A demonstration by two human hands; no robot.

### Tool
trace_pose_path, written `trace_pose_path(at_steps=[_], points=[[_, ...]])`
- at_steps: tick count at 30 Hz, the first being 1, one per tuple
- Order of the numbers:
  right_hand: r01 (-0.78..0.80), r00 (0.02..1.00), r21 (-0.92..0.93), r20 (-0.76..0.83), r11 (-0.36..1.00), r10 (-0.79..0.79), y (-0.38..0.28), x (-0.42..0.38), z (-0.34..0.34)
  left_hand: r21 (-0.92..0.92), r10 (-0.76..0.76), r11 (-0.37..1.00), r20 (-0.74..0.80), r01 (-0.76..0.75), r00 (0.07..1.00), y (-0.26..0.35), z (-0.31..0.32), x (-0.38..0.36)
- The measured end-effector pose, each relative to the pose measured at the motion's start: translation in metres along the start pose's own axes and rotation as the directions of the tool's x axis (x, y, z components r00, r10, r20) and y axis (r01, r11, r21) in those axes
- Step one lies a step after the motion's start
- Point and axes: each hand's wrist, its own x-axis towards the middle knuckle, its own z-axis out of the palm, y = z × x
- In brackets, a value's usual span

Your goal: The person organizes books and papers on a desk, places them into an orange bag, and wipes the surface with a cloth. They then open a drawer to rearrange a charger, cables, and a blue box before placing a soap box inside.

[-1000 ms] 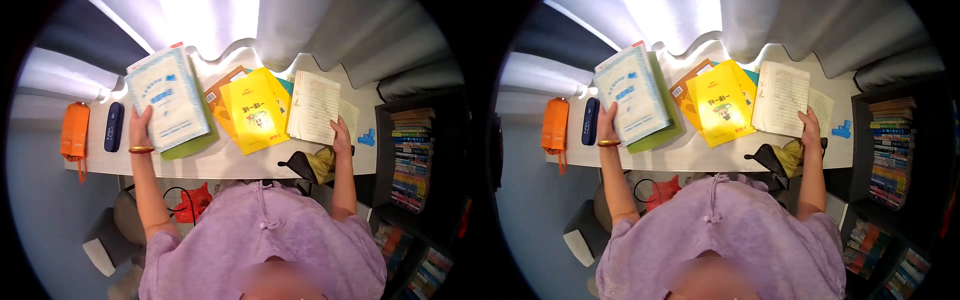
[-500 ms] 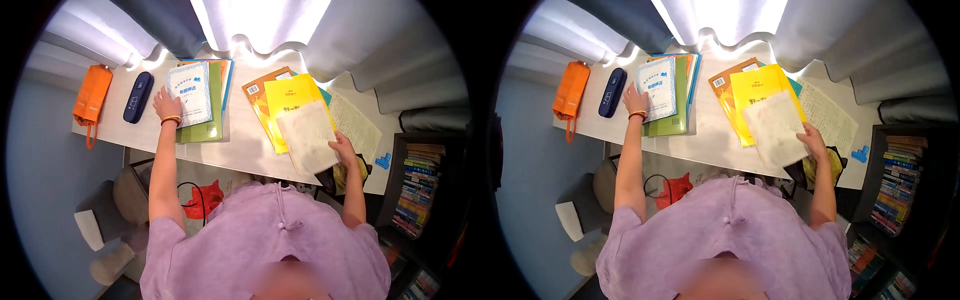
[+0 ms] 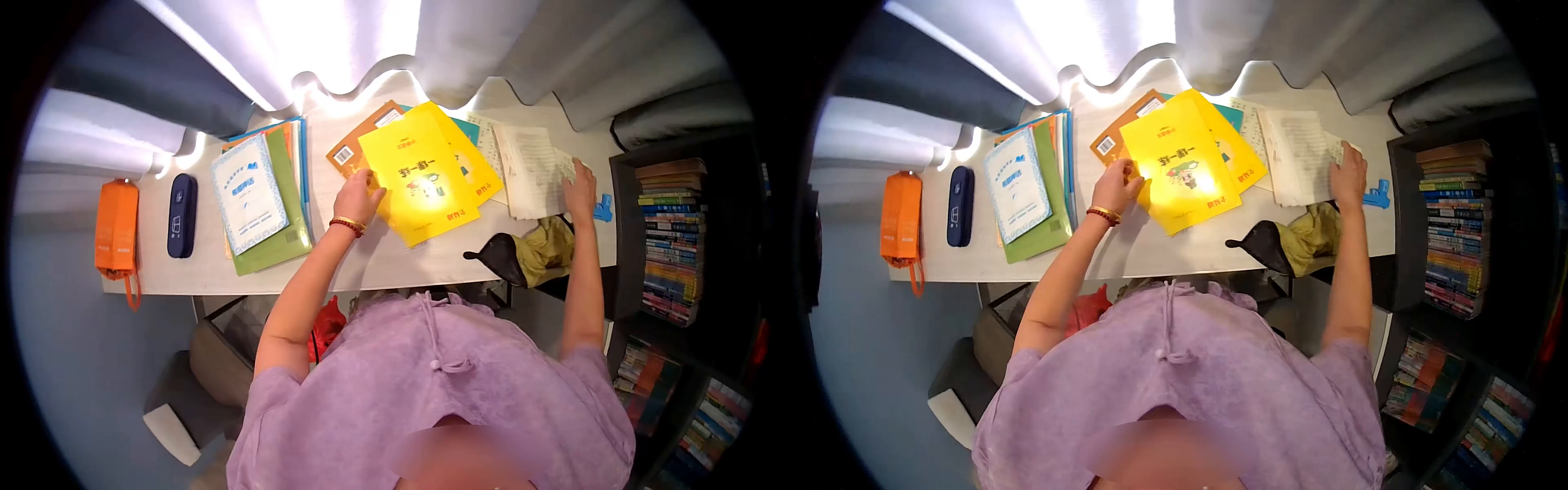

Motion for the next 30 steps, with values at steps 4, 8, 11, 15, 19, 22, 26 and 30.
trace_pose_path(at_steps=[4,8,11,15,19,22,26,30], points=[[-0.261,0.922,0.65,0.387,0.714,-0.015,-0.048,-0.011,0.021,-0.252,-0.226,0.944,-0.022,0.214,0.974,-0.008,0.02,0.011],[-0.026,0.868,0.502,0.44,0.864,-0.229,-0.116,-0.015,0.045,-0.695,-0.409,0.576,0.21,0.43,0.888,0.003,0.027,0.009],[-0.476,0.67,0.579,0.726,0.662,-0.155,-0.136,-0.014,0.038,-0.747,-0.442,0.49,0.232,0.45,0.866,0.013,0.036,0.004],[-0.255,0.781,0.604,0.589,0.755,-0.208,-0.144,-0.038,0.034,-0.748,-0.435,0.504,0.212,0.432,0.875,0.014,0.049,-0.005],[-0.242,0.857,0.771,0.455,0.589,-0.243,-0.146,-0.033,0.012,-0.538,-0.324,0.785,0.063,0.306,0.944,0.015,0.04,-0.012],[-0.022,0.817,0.792,0.365,0.61,-0.445,-0.159,0.002,-0.061,0.136,0.391,0.92,-0.391,-0.368,0.833,0.076,-0.022,-0.025],[0.678,0.478,0.495,0.265,0.544,-0.837,-0.2,0.034,-0.134,0.452,0.698,0.69,-0.204,-0.566,0.687,0.143,-0.075,-0.03],[0.812,0.401,0.426,0.089,0.398,-0.912,-0.236,0.035,-0.133,0.277,0.264,0.912,0.164,-0.301,0.95,0.111,-0.066,-0.011]])
